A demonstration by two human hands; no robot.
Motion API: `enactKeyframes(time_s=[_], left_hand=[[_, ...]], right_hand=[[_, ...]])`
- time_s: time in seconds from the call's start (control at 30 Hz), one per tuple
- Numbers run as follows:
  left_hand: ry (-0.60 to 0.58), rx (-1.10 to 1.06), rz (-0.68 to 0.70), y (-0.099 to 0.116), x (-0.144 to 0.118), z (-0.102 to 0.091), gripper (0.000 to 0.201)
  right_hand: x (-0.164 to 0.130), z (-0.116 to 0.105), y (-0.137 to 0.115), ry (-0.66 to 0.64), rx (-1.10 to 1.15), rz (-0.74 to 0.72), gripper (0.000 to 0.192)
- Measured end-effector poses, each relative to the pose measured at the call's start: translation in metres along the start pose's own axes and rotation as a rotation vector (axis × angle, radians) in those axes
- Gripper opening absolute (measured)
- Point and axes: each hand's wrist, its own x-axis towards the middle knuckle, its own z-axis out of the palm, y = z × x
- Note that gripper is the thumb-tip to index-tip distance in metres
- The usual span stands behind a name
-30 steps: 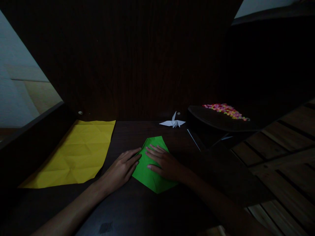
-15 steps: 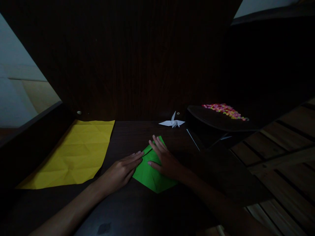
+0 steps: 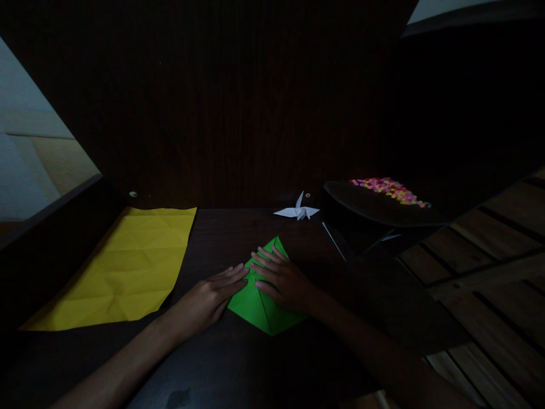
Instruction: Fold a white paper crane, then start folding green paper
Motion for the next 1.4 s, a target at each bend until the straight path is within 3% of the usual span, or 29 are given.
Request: enactKeyframes(time_s=[0.33, 0.57, 0.8, 1.0, 1.2, 1.4], left_hand=[[0.022, -0.075, -0.12, 0.004, -0.003, 0.0, 0.067], [0.008, -0.097, -0.188, 0.002, -0.005, 0.0, 0.082], [0.034, 0.063, -0.235, -0.01, -0.013, 0.007, 0.086], [0.019, 0.084, -0.205, -0.011, -0.012, 0.008, 0.097], [-0.072, 0.109, -0.114, -0.01, -0.011, -0.002, 0.091], [-0.077, 0.138, -0.081, -0.007, -0.009, -0.01, 0.074]], right_hand=[[0.008, -0.001, -0.009, -0.026, -0.018, 0.034, 0.066], [0.006, 0.005, -0.013, 0.014, -0.021, 0.025, 0.056], [0.004, 0.006, -0.015, 0.012, -0.044, 0.1, 0.061], [0.003, 0.007, -0.015, -0.004, -0.076, 0.128, 0.059], [0.002, 0.008, -0.015, 0.004, -0.104, 0.121, 0.056], [0.001, 0.008, -0.008, 0.025, -0.118, 0.071, 0.055]])
